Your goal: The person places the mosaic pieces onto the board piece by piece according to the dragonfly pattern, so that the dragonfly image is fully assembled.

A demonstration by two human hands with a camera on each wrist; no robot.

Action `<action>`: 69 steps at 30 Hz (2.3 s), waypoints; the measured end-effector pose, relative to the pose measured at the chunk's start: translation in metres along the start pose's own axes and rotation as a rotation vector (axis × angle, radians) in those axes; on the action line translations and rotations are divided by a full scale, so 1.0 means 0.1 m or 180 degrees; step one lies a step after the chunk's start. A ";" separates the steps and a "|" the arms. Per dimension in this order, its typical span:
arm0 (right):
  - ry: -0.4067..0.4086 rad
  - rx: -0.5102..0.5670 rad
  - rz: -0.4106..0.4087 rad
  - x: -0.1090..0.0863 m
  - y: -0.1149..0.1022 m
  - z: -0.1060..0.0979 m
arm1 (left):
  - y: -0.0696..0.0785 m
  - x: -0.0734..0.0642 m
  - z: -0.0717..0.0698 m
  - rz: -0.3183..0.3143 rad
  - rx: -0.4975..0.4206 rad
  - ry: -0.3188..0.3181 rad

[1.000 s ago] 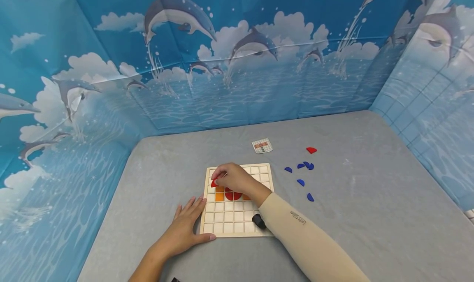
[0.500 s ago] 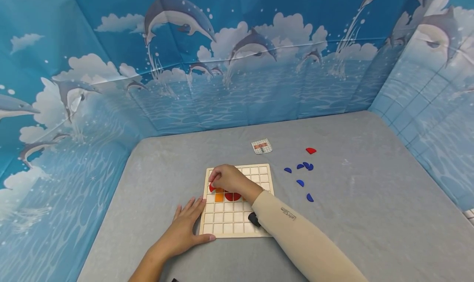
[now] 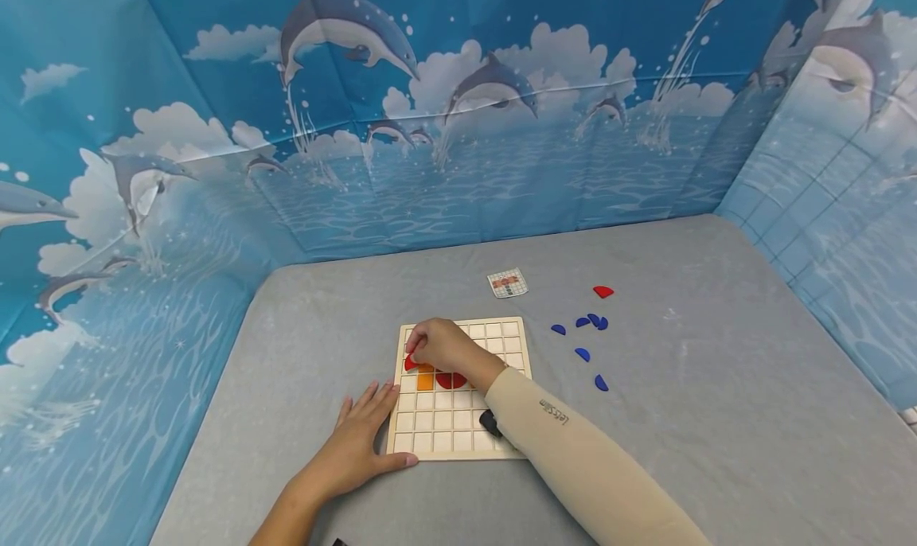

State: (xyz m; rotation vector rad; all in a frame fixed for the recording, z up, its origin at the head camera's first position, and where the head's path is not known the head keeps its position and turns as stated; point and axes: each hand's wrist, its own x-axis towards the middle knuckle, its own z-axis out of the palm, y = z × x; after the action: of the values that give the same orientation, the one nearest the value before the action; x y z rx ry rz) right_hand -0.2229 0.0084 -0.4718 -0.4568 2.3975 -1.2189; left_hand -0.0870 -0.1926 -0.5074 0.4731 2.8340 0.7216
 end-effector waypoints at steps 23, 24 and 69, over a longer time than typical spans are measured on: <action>0.0111 -0.0515 -0.0233 0.00 -0.02 0.11 | 0.00 0.00 0.00 -0.0020 -0.0021 -0.0046; 0.0123 -0.0536 -0.0242 0.00 -0.02 0.11 | 0.00 0.00 0.00 -0.0020 -0.0022 -0.0044; 0.0492 0.0626 -0.0440 -0.37 -0.09 -0.58 | 0.00 0.02 0.01 -0.0076 -0.0012 -0.0035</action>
State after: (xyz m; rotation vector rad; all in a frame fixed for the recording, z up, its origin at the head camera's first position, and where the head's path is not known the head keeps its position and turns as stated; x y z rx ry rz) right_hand -0.2185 0.0601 -0.4262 -0.4892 2.3719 -1.5866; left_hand -0.0887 -0.1918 -0.5083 0.4405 2.8226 0.7176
